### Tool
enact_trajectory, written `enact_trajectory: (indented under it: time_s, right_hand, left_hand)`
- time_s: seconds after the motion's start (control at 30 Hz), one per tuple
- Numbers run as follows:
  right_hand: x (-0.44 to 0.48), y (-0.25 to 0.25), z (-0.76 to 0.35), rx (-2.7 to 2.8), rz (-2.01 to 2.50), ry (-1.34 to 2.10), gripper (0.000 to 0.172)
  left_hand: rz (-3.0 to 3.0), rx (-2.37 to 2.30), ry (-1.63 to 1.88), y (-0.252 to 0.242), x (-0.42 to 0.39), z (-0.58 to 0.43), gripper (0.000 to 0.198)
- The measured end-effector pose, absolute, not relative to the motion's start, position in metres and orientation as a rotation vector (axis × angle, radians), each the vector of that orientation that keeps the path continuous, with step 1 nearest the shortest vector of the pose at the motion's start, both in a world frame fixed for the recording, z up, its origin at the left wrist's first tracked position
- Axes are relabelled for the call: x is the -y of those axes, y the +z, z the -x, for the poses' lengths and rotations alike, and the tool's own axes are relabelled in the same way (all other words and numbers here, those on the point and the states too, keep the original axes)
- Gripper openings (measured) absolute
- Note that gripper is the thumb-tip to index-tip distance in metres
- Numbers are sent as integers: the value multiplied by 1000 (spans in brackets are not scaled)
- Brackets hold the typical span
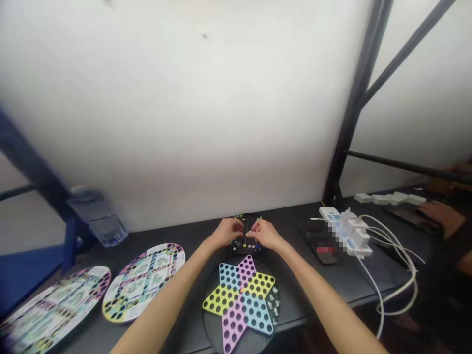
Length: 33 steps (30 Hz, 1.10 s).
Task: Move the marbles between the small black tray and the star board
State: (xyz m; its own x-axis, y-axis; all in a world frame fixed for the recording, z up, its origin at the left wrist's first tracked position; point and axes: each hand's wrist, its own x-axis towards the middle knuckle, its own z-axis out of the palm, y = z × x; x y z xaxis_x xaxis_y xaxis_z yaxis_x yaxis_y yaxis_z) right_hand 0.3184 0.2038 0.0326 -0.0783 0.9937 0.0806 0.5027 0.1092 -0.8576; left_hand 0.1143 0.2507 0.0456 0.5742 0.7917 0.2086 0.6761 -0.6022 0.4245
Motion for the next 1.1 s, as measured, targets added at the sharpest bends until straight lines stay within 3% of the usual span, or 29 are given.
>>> enact_trajectory:
  time_s: [0.13, 0.27, 0.47, 0.6, 0.7, 0.9, 1.1]
  right_hand:
    - [-211, 36, -321, 2006, 1529, 619, 21]
    - [-212, 35, -320, 2124, 1491, 504, 14]
    - [-208, 31, -321, 2218, 1375, 549, 8]
    - [-207, 30, -319, 2188, 1348, 594, 20]
    - [-208, 31, -316, 2199, 1358, 596, 17]
    - [-208, 28, -310, 2253, 1346, 559, 12]
    - [-208, 24, -308, 2253, 1376, 594, 14]
  left_hand:
    - [-2478, -1043, 532, 43, -232, -119, 35]
    - [-2475, -979, 544, 41, -224, -117, 34]
    - [-2474, -982, 592, 36, -224, -111, 36]
    - [-2477, -1004, 617, 35, -221, -111, 33]
    - [-2485, -1025, 640, 36, -219, -112, 28]
    - [-2440, -1102, 757, 40, -212, -100, 44]
    - [-2383, -1158, 862, 37, -198, -86, 32]
